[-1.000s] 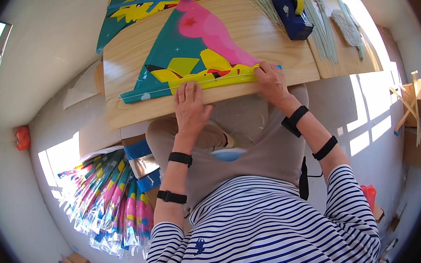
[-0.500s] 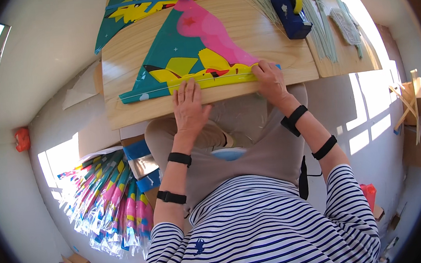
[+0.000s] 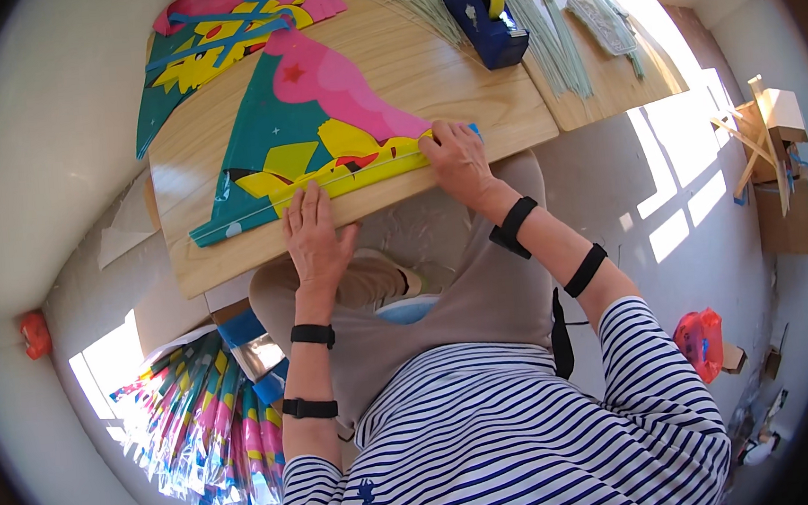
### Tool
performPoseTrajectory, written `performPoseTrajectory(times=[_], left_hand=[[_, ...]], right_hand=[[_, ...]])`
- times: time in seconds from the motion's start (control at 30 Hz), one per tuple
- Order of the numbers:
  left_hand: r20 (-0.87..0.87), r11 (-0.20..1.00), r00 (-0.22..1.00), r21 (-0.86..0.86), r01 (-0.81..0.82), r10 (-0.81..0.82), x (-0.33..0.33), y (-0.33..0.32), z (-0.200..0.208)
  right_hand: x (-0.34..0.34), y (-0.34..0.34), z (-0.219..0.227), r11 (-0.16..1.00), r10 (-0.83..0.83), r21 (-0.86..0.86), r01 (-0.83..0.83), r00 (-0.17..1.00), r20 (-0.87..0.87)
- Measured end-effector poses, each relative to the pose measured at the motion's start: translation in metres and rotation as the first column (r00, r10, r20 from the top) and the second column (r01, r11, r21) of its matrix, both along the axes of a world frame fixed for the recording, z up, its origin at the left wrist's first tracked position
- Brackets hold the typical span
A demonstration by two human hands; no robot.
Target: Assembling and taping colorful triangular kite pieces on a wooden table.
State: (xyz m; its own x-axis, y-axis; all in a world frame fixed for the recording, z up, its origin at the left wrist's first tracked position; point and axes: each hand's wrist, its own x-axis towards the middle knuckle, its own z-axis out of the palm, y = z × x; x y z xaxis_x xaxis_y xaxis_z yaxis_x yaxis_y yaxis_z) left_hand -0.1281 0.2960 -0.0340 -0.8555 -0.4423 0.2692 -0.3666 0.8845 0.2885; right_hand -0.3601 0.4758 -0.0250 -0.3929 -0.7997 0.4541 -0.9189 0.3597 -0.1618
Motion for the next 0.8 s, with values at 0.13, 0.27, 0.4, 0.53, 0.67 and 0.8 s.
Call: performPoseTrajectory(times=[0.13, 0.27, 0.4, 0.53, 0.67, 0.8], left_hand=[[-0.006, 1.000, 1.000, -0.006, 0.006, -0.006, 0.003, -0.003, -0.004], [0.000, 1.000, 1.000, -0.024, -0.007, 0.006, 0.002, -0.001, 0.001], [-0.028, 1.000, 1.000, -0.022, -0.013, 0.012, 0.000, 0.000, 0.001], [-0.030, 1.000, 0.999, -0.003, 0.011, -0.011, 0.005, -0.003, 0.001], [-0.015, 0.996, 0.997, 0.046, 0.073, -0.073, 0.018, -0.013, 0.000], [-0.011, 0.998, 0.999, 0.048, 0.046, -0.045, 0.042, -0.031, 0.006]], right_hand=[[0.005, -0.002, 0.007, 0.995, -0.026, 0.099, 0.028, 0.999, -0.022], [0.032, -0.021, 0.011, 0.996, 0.052, 0.076, -0.052, 0.999, -0.008], [0.072, -0.037, 0.003, 0.966, 0.224, 0.097, -0.240, 0.963, 0.152], [0.087, -0.039, -0.002, 0.956, 0.232, 0.134, -0.263, 0.950, 0.210], [0.090, -0.041, -0.001, 0.955, 0.221, 0.148, -0.259, 0.948, 0.230], [0.091, -0.041, -0.002, 0.957, 0.215, 0.142, -0.253, 0.948, 0.235]])
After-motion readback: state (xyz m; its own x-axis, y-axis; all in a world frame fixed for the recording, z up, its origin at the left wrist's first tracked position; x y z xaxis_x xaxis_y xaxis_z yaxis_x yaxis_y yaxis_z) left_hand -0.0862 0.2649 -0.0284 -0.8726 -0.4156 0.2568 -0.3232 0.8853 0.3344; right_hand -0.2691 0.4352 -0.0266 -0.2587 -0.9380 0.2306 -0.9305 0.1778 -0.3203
